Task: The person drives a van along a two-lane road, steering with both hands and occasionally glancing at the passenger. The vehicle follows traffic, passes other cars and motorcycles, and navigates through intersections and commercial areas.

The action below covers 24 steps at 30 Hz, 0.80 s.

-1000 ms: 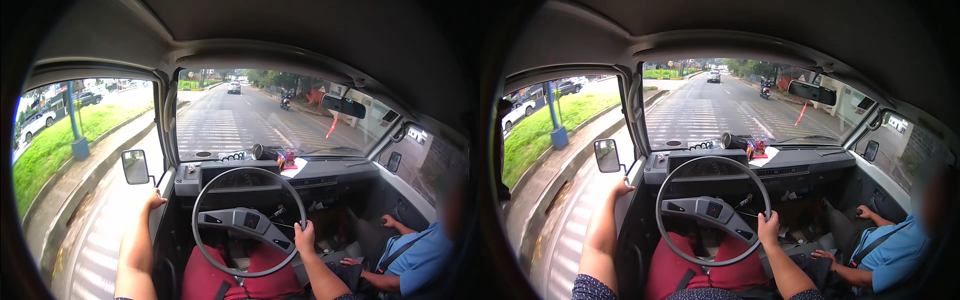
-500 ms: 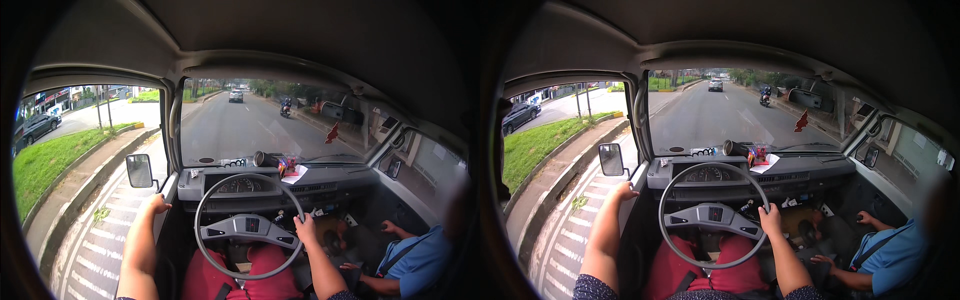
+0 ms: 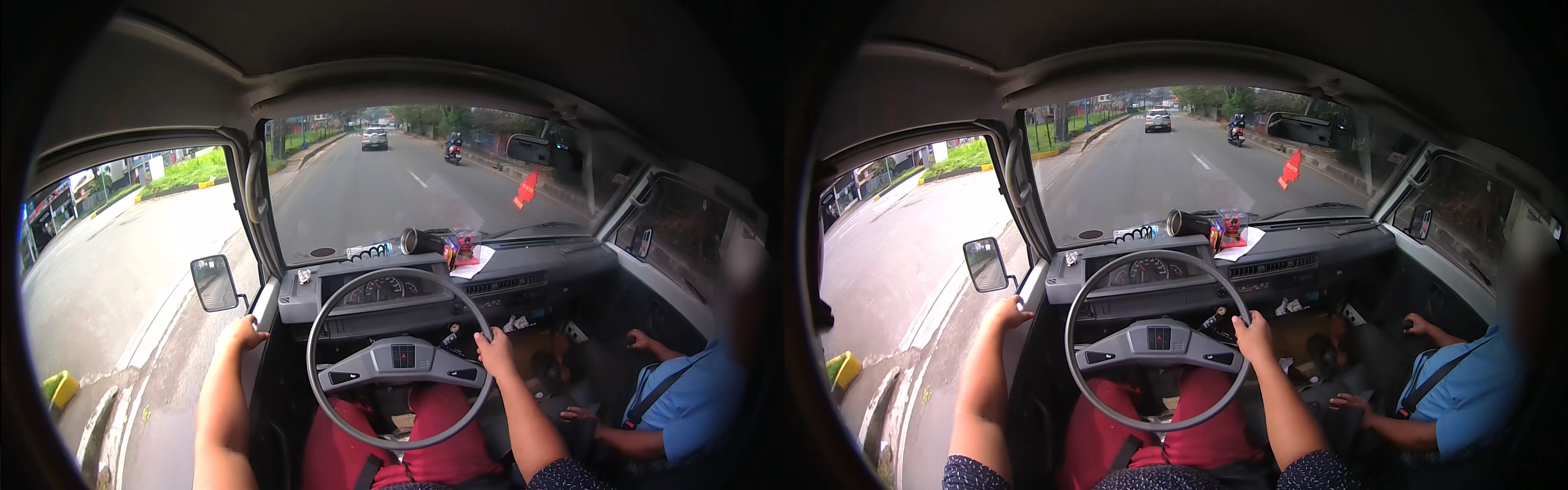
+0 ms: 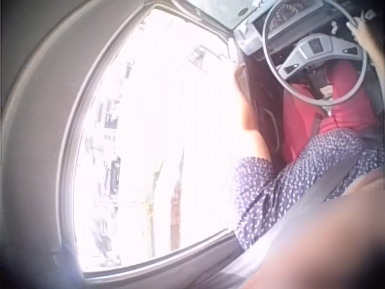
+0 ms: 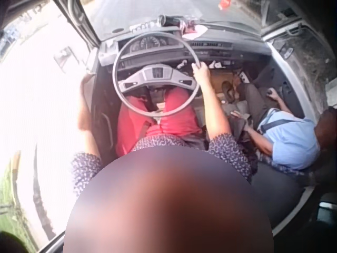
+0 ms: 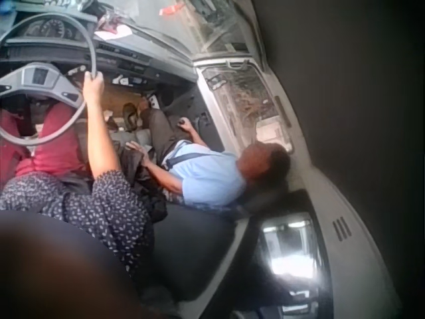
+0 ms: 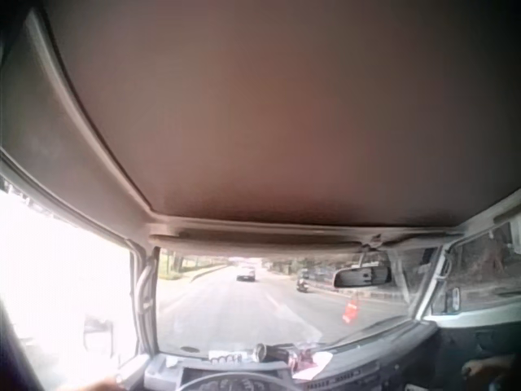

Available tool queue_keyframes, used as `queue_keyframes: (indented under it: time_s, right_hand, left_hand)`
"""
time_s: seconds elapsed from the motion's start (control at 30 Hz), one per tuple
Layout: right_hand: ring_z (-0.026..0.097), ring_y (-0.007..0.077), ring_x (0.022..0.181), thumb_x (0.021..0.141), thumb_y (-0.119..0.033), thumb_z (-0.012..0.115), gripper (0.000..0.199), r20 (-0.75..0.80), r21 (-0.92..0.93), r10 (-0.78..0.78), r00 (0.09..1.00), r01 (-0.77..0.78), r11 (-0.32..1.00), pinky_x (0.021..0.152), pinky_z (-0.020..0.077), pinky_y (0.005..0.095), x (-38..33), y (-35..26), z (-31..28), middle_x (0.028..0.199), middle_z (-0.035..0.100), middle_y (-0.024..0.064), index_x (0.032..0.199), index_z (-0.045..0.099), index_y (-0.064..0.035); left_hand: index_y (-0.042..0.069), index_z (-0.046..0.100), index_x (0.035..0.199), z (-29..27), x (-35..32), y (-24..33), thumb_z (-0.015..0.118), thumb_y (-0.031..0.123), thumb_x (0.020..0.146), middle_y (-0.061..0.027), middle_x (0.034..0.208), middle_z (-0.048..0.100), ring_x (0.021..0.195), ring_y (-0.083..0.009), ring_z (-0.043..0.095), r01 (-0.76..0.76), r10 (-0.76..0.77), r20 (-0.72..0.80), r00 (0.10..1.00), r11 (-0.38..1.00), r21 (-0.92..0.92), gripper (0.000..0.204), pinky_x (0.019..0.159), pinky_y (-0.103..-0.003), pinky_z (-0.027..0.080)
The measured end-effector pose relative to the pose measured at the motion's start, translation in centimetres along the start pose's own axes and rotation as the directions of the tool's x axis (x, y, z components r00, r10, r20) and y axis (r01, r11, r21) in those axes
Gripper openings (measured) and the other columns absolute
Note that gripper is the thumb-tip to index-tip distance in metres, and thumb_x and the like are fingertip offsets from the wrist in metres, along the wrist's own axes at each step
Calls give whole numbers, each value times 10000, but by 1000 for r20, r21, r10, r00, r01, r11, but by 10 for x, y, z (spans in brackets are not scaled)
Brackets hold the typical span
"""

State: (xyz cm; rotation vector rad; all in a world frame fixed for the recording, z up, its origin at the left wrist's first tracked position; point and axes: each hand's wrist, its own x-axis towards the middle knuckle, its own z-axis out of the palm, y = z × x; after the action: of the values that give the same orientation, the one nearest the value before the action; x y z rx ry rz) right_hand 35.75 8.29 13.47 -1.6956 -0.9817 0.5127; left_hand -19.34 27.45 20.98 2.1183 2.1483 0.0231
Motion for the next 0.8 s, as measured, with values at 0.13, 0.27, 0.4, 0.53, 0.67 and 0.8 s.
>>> queue_keyframes:
  time_s: [0.13, 0.27, 0.4, 0.53, 0.67, 0.8]
  right_hand:
    - [627, 145, 569, 976, -241, 710, 238, -52, -66, -78, 996, 74, 995, 531, 509, 315, 1, 9, 4, 713, 643, 51, 985, 629, -17]
    - [681, 228, 628, 957, -262, 719, 270, -57, -6, -36, 998, 36, 999, 598, 530, 390, -2, 13, 3, 739, 672, 99, 966, 640, -5]
    - [713, 291, 705, 950, -305, 720, 315, -10, 57, 44, 999, -44, 997, 675, 549, 431, -3, 14, 2, 785, 704, 130, 1000, 654, -1]
    - [725, 373, 889, 950, -316, 713, 324, -46, -99, 23, 999, -27, 995, 800, 548, 470, 1, 20, 4, 916, 734, 188, 1022, 663, -4]
    - [714, 404, 940, 939, -304, 723, 336, -58, -67, 8, 998, -12, 998, 835, 538, 480, 4, 25, 6, 948, 731, 215, 1032, 669, 14]
    - [692, 285, 724, 949, -252, 730, 283, -66, 12, -58, 996, 59, 998, 670, 543, 415, 2, 23, 7, 804, 688, 141, 997, 640, 12]
  left_hand:
    - [99, 540, 1472, 1, 0, 0, 787, 530, 866, -228, 1440, 582, 1330, -381, 581, 25, -25, 28, 999, 1000, -1, 784, 1102, -469, 498]
    - [98, 537, 1472, 3, 7, -1, 787, 539, 864, -227, 1460, 559, 1333, -382, 578, 2, -4, 35, 999, 999, 44, 791, 1100, -469, 500]
    - [97, 525, 1481, 11, 11, -6, 788, 542, 864, -219, 1477, 544, 1349, -377, 565, -5, 4, 25, 1000, 999, 34, 805, 1104, -471, 497]
    - [92, 505, 1498, 11, 5, -6, 789, 519, 867, -215, 1509, 514, 1370, -374, 546, -6, 6, 4, 1000, 1000, -11, 813, 1118, -469, 488]
    - [81, 511, 1497, 0, -2, 5, 796, 512, 861, -221, 1534, 497, 1394, -375, 529, 10, -10, 58, 998, 1000, 11, 819, 1128, -473, 482]
    - [89, 510, 1508, -6, -6, 11, 797, 518, 858, -215, 1496, 544, 1380, -373, 543, 11, -13, 64, 998, 999, 30, 830, 1130, -464, 480]
